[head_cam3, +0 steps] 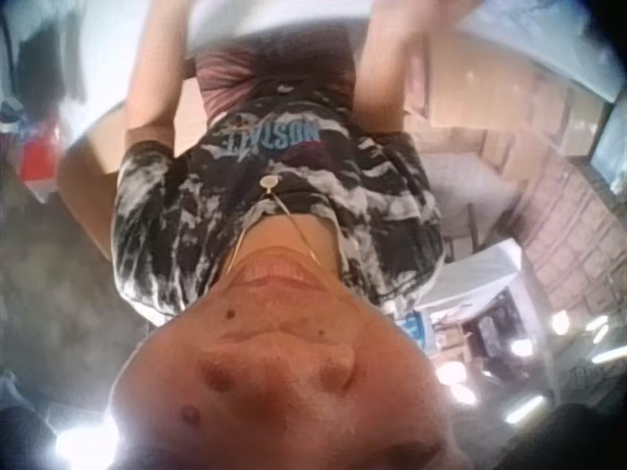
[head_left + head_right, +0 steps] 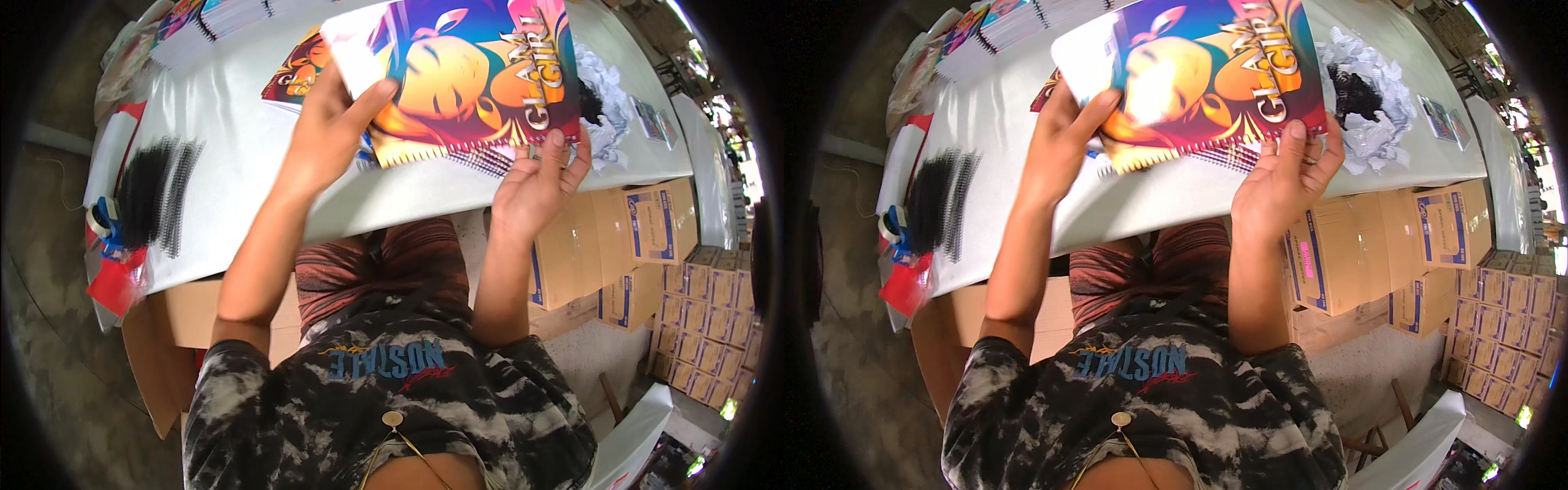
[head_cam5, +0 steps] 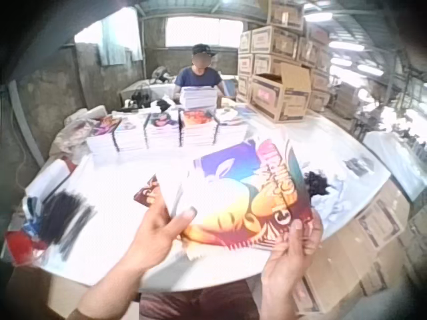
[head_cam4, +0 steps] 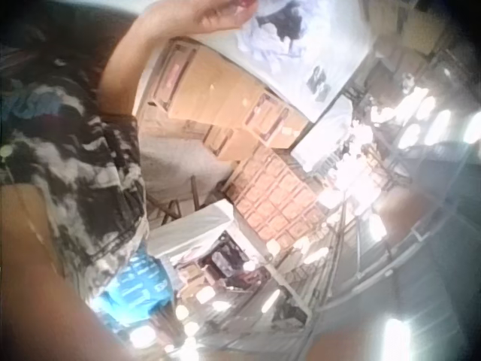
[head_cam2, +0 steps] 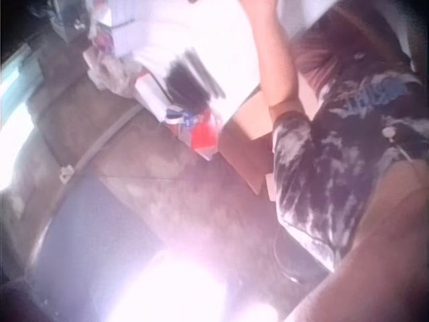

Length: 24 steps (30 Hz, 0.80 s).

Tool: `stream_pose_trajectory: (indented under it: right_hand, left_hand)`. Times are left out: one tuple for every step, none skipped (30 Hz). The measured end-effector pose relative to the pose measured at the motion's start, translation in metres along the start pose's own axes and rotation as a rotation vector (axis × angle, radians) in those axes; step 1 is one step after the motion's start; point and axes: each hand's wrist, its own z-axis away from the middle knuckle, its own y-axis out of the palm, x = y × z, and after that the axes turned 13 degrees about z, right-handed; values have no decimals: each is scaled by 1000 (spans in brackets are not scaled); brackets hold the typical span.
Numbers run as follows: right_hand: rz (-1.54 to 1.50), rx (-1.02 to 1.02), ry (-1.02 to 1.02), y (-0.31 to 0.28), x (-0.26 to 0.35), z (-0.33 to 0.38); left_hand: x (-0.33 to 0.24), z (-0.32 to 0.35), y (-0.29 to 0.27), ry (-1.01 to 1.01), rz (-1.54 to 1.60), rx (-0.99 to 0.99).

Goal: The person repeatedly picks up spiral wire bindings and inserts them into the spine holes of notebook covers. They then use a stapler to secure the binding in place and place the finished notebook onto a growing stack on the table.

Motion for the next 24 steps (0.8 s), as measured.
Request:
stream_pose_trajectory:
  right_hand:
    - [136,-42,-65,-9,-15,-3]
    - [268,-88,-130,-18,-29,-6]
    - [332,-113,-154,-21,-37,-8]
    - [544,-156,-146,-39,-58,-10]
    - [751,-147,-117,-64,-83,-14]
    - [951,-133,-85,-65,-90,-8]
    - [746,-82,30,-70,-104,-2]
    - [538,-32,141,-74,-114,1]
    - [528,1,62,-73,-113,2]
    - [518,35,-17,-71,-110,2]
    - [521,70,-86,-73,-108,6]
    - [558,64,-80,-74,-108,7]
    - [594,60,-73,-74,-110,8]
    - [624,64,-70,-70,-107,7]
    - [710,-9,-100,-65,-103,10]
    - [802,-11,-181,-63,-95,13]
    - [890,-8,-259,-56,-78,16]
    - [980,-10,-337,-50,-59,18]
    - [750,146,-342,-44,-30,18]
    - [360,360,-284,-42,-6,21]
    - [80,623,-296,-33,22,22]
    - [-191,900,-231,-24,49,23]
    - [-394,1147,-199,-9,72,28]
    - [-491,1269,-196,1,86,29]
  left_hand:
    - [9,-15,16,31,-25,-104]
    - [18,-31,28,64,-52,-207]
    - [30,-47,33,141,-280,-236]
    - [47,-61,35,225,-517,-265]
    - [66,-70,32,111,-621,-129]
    - [92,-71,21,130,-917,-102]
    - [109,-65,15,59,-1174,-42]
    - [121,-56,13,221,-1171,-118]
    - [122,-49,14,382,-1162,-185]
    - [122,-49,15,306,-1062,-212]
    - [121,-43,17,212,-961,-234]
    - [120,-40,18,118,-861,-256]
    - [117,-40,18,96,-861,-239]
    - [117,-40,16,72,-765,-240]
    - [117,-39,14,46,-669,-241]
    - [117,-37,9,20,-573,-244]
    - [116,-34,0,65,-555,-222]
    - [110,-33,-7,121,-584,-249]
    - [100,-34,-13,172,-612,-270]
    - [91,-33,-23,217,-643,-292]
    - [84,-33,-39,290,-800,-230]
    - [79,-37,-60,365,-953,-173]
    - [76,-38,-83,335,-1154,-82]
    - [78,-39,-98,270,-1232,4]
